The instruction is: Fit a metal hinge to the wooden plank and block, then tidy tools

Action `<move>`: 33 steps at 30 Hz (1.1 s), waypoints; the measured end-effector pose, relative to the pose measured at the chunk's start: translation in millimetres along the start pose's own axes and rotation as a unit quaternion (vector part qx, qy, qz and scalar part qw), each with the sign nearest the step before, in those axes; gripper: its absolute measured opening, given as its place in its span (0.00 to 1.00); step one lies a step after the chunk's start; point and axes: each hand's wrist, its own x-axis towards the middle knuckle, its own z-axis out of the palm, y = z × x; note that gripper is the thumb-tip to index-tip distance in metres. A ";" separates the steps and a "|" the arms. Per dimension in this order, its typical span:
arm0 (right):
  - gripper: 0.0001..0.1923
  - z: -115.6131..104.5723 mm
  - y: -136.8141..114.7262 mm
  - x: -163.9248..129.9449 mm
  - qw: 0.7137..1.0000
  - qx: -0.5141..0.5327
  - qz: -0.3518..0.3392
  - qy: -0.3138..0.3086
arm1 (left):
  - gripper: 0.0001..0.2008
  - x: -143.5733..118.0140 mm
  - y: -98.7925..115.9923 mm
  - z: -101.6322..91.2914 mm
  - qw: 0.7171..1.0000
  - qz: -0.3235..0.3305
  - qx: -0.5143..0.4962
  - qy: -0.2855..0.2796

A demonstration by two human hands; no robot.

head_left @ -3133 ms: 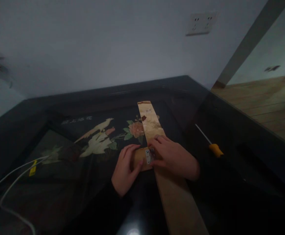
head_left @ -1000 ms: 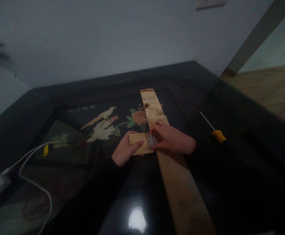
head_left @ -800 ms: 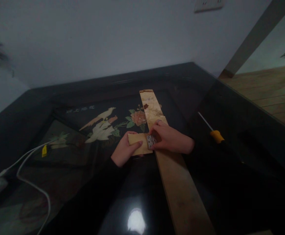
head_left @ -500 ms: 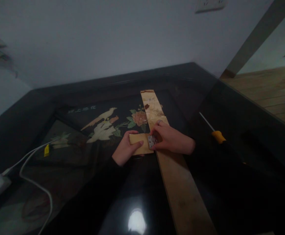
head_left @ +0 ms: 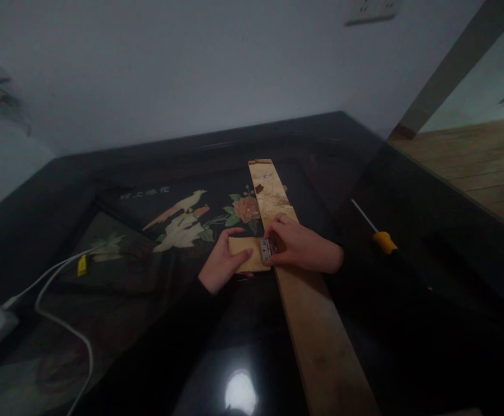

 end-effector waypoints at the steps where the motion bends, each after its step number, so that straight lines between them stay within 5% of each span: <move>1: 0.23 0.6 0.4 -0.2 1.000 -0.002 -0.001 0.000 | 0.27 0.0 -0.4 0.3 1.000 0.004 0.002 0.001; 33: 0.21 -4.5 1.1 -2.9 0.991 -0.102 -0.084 0.007 | 0.26 -2.5 -1.4 1.1 0.999 0.039 0.003 -0.008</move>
